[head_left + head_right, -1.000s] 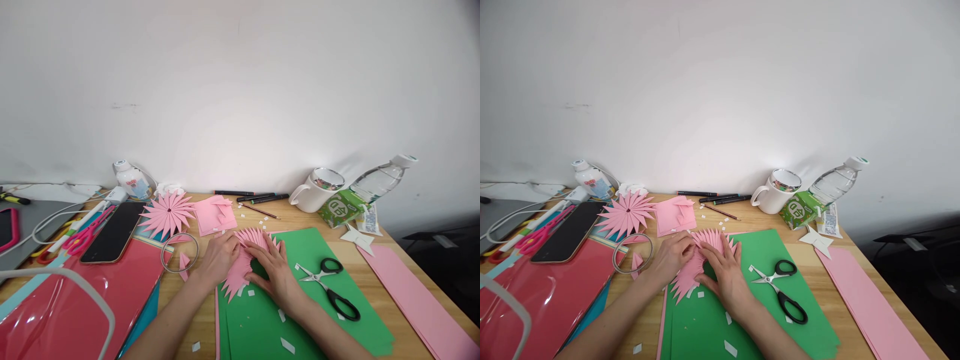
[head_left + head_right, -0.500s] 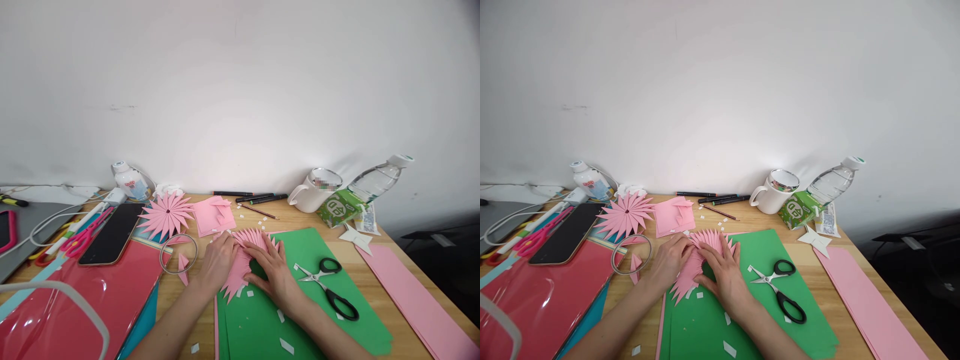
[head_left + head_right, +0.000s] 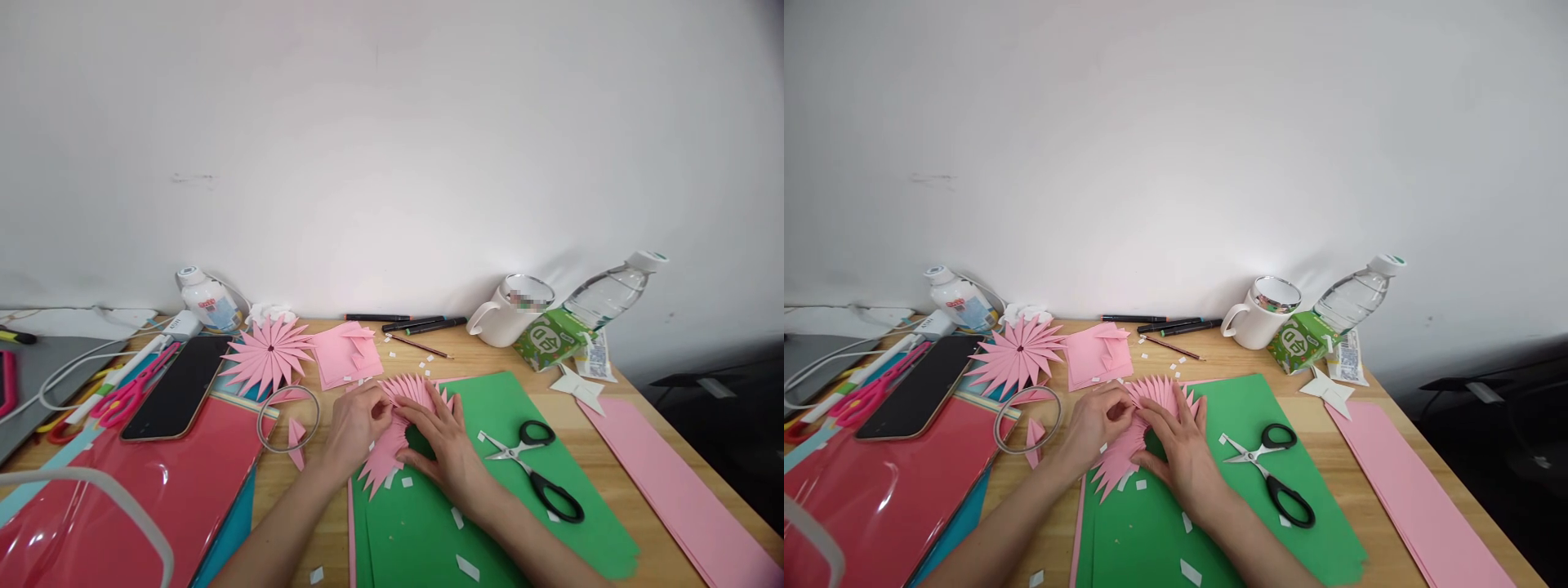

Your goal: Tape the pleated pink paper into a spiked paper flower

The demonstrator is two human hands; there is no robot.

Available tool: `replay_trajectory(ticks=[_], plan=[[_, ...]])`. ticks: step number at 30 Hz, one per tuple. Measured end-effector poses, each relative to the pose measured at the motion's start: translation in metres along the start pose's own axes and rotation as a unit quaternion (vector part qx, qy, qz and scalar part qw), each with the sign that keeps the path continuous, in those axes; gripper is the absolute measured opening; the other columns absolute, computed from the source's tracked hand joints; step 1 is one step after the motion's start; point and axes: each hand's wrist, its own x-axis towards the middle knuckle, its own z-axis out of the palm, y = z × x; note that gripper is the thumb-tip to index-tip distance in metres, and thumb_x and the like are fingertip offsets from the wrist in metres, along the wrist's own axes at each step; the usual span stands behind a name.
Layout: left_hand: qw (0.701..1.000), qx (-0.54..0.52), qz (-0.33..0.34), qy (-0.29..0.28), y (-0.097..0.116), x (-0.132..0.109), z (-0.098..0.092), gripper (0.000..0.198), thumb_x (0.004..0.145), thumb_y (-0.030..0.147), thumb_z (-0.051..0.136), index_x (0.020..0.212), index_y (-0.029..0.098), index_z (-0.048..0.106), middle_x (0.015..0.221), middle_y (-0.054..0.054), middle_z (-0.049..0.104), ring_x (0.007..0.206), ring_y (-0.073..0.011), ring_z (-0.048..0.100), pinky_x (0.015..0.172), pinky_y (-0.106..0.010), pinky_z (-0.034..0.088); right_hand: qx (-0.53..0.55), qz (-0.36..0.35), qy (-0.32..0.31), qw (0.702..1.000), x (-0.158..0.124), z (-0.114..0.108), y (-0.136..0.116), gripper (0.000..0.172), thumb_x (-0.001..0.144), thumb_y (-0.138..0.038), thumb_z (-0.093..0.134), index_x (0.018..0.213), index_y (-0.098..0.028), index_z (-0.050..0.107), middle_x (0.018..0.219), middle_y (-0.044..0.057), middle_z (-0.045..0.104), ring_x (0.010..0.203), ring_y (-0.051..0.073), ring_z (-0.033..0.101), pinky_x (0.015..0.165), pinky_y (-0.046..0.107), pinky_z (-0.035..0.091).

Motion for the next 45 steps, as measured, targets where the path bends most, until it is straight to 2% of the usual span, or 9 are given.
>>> replay_trajectory(ticks=[8, 15, 19, 24, 31, 38, 43, 45], plan=[[0.999, 0.028, -0.022, 0.004, 0.002, -0.003, -0.006, 0.017, 0.072, 0.006, 0.053, 0.060, 0.017, 0.052, 0.062, 0.001, 0.053, 0.060, -0.0130, 0.048, 0.055, -0.024, 0.034, -0.008, -0.003, -0.001, 1.000, 0.000, 0.000, 0.001, 0.048, 0.084, -0.044, 0.060, 0.127, -0.025, 0.054, 0.130, 0.009, 0.059, 0.136, 0.039, 0.030, 0.101, 0.072, 0.025], [0.995, 0.091, 0.024, 0.023, 0.002, -0.006, -0.001, 0.022, 0.081, 0.008, 0.051, 0.061, 0.019, 0.051, 0.066, 0.000, 0.054, 0.064, -0.0151, 0.051, 0.058, -0.027, 0.038, -0.004, -0.007, 0.004, 1.000, 0.000, -0.001, 0.000, 0.047, 0.084, -0.045, 0.059, 0.126, -0.025, 0.055, 0.129, 0.010, 0.059, 0.135, 0.039, 0.031, 0.100, 0.072, 0.026], [0.994, 0.106, 0.025, 0.028, 0.003, -0.008, 0.003, 0.022, 0.083, 0.009, 0.047, 0.064, 0.019, 0.052, 0.069, -0.001, 0.055, 0.068, -0.0167, 0.052, 0.061, -0.027, 0.039, -0.003, -0.004, 0.005, 1.000, 0.000, 0.000, 0.000, 0.048, 0.083, -0.045, 0.060, 0.127, -0.025, 0.055, 0.128, 0.010, 0.060, 0.135, 0.038, 0.031, 0.100, 0.072, 0.026], [0.999, 0.022, -0.014, 0.034, 0.003, -0.006, 0.006, 0.023, 0.078, 0.006, 0.047, 0.059, 0.018, 0.048, 0.065, 0.000, 0.052, 0.063, -0.0154, 0.047, 0.058, -0.026, 0.034, 0.001, -0.001, -0.007, 1.000, 0.001, -0.002, -0.001, 0.047, 0.084, -0.044, 0.060, 0.127, -0.026, 0.054, 0.129, 0.010, 0.059, 0.136, 0.039, 0.030, 0.100, 0.072, 0.026], [0.998, -0.049, -0.035, 0.023, 0.002, 0.000, 0.001, 0.017, 0.069, 0.005, 0.048, 0.056, 0.017, 0.049, 0.060, 0.003, 0.050, 0.057, -0.0117, 0.045, 0.055, -0.023, 0.032, 0.002, 0.000, -0.017, 1.000, 0.001, -0.003, 0.000, 0.047, 0.084, -0.045, 0.059, 0.126, -0.024, 0.054, 0.130, 0.010, 0.058, 0.135, 0.041, 0.030, 0.099, 0.074, 0.024], [0.990, -0.128, -0.060, 0.019, 0.001, 0.000, 0.001, 0.012, 0.062, 0.007, 0.049, 0.055, 0.017, 0.051, 0.056, 0.003, 0.052, 0.056, -0.0110, 0.047, 0.054, -0.022, 0.035, 0.009, 0.007, -0.025, 1.000, 0.002, -0.004, -0.002, 0.047, 0.083, -0.041, 0.061, 0.127, -0.027, 0.053, 0.132, 0.007, 0.057, 0.136, 0.040, 0.028, 0.100, 0.074, 0.023], [0.978, -0.178, -0.106, 0.033, 0.006, 0.001, -0.021, 0.007, 0.065, 0.014, 0.050, 0.063, 0.016, 0.056, 0.064, 0.000, 0.058, 0.061, -0.0124, 0.053, 0.057, -0.022, 0.042, 0.012, 0.008, -0.025, 1.000, 0.001, -0.004, -0.002, 0.043, 0.083, -0.040, 0.062, 0.123, -0.025, 0.056, 0.131, 0.008, 0.058, 0.135, 0.041, 0.030, 0.099, 0.075, 0.024], [0.964, -0.229, -0.134, -0.006, 0.008, -0.003, -0.035, 0.004, 0.063, 0.015, 0.052, 0.062, 0.015, 0.055, 0.065, 0.000, 0.057, 0.063, -0.0125, 0.053, 0.057, -0.022, 0.042, 0.013, 0.007, -0.022, 1.000, 0.001, -0.004, -0.002, 0.043, 0.083, -0.040, 0.062, 0.122, -0.025, 0.056, 0.131, 0.008, 0.058, 0.135, 0.040, 0.030, 0.099, 0.075, 0.024]])
